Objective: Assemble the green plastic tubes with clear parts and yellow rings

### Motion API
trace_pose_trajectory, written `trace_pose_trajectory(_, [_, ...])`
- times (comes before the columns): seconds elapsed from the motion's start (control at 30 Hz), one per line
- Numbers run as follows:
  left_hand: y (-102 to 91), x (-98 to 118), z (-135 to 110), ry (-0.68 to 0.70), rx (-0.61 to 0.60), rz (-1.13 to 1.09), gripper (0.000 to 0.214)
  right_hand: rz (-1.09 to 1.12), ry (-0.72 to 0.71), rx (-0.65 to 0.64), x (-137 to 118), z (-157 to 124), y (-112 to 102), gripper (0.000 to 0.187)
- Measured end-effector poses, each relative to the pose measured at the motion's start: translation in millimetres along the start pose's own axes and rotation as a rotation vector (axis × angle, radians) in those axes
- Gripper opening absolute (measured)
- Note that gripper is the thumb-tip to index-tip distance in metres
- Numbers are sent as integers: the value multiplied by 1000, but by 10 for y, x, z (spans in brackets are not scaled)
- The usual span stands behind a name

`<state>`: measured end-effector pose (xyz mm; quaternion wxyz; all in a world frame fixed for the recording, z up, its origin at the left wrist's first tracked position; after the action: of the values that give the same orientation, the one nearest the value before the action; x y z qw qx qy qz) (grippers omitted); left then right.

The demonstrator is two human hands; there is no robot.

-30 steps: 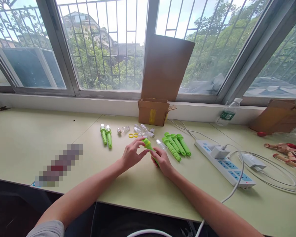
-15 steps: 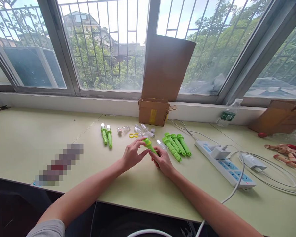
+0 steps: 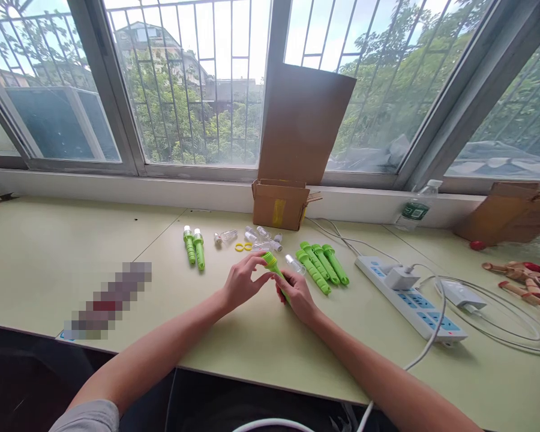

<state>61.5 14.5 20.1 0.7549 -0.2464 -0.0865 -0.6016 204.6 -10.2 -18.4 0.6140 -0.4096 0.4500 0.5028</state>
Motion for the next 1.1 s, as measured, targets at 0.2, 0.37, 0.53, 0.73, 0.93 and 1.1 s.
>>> trace_pose_trajectory(0.2, [26, -39, -6, 10, -12, -32, 11, 27, 37, -25, 24, 8, 0, 33])
trace_pose_trajectory(0.37, [27, -64, -12, 18, 5, -96, 9, 38, 58, -60, 15, -10, 18, 35])
trace_pose_trajectory(0.53, [-2, -69, -20, 29, 21, -76, 7, -4, 19, -30, 18, -9, 36, 39])
trace_pose_trajectory(0.73, [-13, -72, -28, 58, 29, 25, 7, -138, -63, 64, 40, 23, 16, 36])
trace_pose_trajectory(0.93, [22, -82, -40, 47, 9, 73, 9, -133, -72, 47, 9, 8, 14, 34])
trace_pose_trajectory(1.1, [27, -62, -34, 47, 6, 65, 8, -90, -39, 29, 8, -4, 27, 36])
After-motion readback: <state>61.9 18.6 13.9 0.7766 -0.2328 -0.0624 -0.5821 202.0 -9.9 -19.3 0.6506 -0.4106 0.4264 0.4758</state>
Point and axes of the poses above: each hand's wrist, its own z-axis towards the middle knuckle, its own y-axis out of the palm, x = y × z, the point moved 5 cm from there along z, towards the middle knuckle, and after that the axes turned 11 degrees about x, right-handed, at the moved point
